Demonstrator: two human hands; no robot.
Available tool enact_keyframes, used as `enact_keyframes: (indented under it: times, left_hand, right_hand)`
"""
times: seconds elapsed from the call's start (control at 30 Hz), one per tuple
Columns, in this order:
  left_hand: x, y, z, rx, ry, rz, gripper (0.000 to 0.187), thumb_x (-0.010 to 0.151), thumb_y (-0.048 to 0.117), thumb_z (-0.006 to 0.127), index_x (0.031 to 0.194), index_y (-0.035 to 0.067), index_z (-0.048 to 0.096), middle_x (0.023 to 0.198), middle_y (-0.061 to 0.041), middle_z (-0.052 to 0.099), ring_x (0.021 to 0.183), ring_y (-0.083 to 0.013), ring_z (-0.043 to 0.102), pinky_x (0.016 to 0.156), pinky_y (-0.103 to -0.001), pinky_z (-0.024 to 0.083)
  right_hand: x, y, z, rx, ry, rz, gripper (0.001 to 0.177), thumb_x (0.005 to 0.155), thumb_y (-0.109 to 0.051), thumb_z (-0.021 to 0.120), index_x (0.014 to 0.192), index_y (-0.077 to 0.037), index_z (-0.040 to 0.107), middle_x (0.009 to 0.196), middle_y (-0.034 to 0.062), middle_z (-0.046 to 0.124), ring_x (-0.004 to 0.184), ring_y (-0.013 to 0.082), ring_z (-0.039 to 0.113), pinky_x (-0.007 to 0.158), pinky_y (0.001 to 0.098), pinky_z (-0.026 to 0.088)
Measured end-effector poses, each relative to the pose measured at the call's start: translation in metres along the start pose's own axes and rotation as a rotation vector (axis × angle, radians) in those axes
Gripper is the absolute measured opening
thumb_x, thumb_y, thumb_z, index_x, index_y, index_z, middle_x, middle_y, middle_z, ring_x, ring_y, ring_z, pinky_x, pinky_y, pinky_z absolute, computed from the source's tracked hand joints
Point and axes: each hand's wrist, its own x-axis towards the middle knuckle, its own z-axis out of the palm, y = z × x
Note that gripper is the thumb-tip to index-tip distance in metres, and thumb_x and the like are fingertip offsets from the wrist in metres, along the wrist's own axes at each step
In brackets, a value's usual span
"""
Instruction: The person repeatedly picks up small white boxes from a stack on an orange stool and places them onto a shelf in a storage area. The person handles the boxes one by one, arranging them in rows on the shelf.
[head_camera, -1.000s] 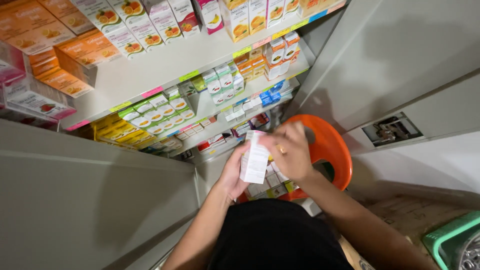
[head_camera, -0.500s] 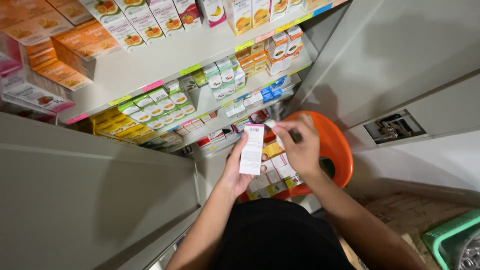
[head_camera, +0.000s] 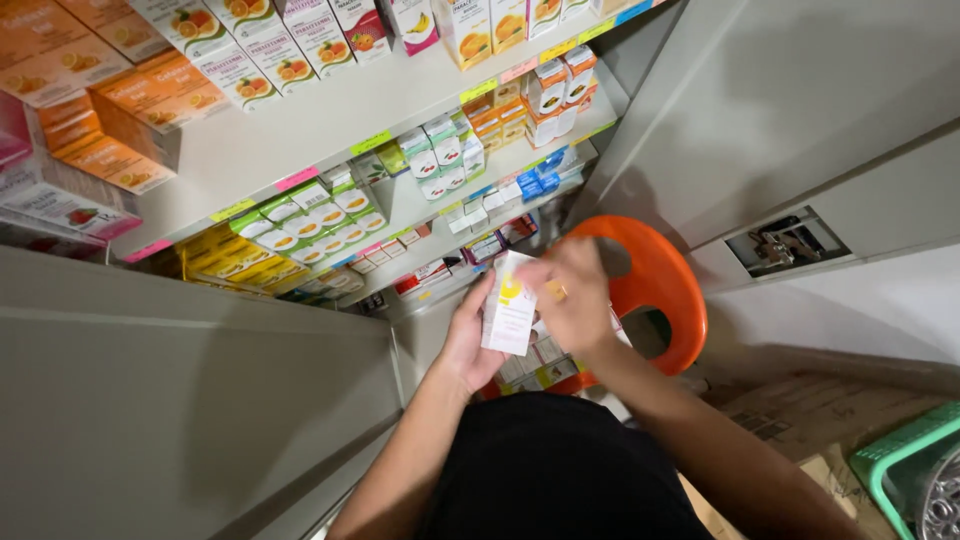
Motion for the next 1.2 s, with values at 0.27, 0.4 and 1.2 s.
enact_keyframes:
  times: [0.27, 0.4, 1.2]
  left_hand:
    - [0.026, -0.011, -0.033, 0.080, 0.052, -0.022, 0.064, 0.092, 0.056, 0.066, 0.123, 0.001, 0.062, 0.105, -0.015, 0.070, 0.088, -0.0277, 0.073, 0.072, -0.040, 0.064]
    - [0.034, -0.006, -0.043, 0.090, 0.073, -0.012, 0.066, 0.089, 0.052, 0.073, 0.129, 0.001, 0.062, 0.115, -0.019, 0.069, 0.098, -0.0329, 0.072, 0.082, -0.049, 0.062]
    - [0.023, 0.006, -0.079, 0.028, 0.197, 0.166, 0.069, 0.090, 0.045, 0.072, 0.145, 0.015, 0.042, 0.124, -0.016, 0.063, 0.105, -0.0314, 0.072, 0.081, -0.045, 0.063]
  right_hand:
    - [-0.012, 0.022, -0.003, 0.014, -0.097, -0.096, 0.015, 0.097, -0.017, 0.067, 0.097, -0.018, 0.082, 0.083, 0.0047, 0.059, 0.080, 0.0263, 0.051, 0.082, 0.0377, 0.047]
    - [-0.027, 0.070, 0.004, 0.222, 0.107, 0.431, 0.014, 0.093, -0.013, 0.083, 0.101, -0.004, 0.076, 0.083, 0.0088, 0.063, 0.081, 0.0167, 0.058, 0.080, 0.0319, 0.049]
    - [-0.232, 0.242, -0.035, -0.169, 0.057, 1.272, 0.036, 0.085, -0.031, 0.085, 0.112, -0.009, 0.075, 0.077, 0.0070, 0.060, 0.064, 0.0166, 0.056, 0.055, 0.0312, 0.045]
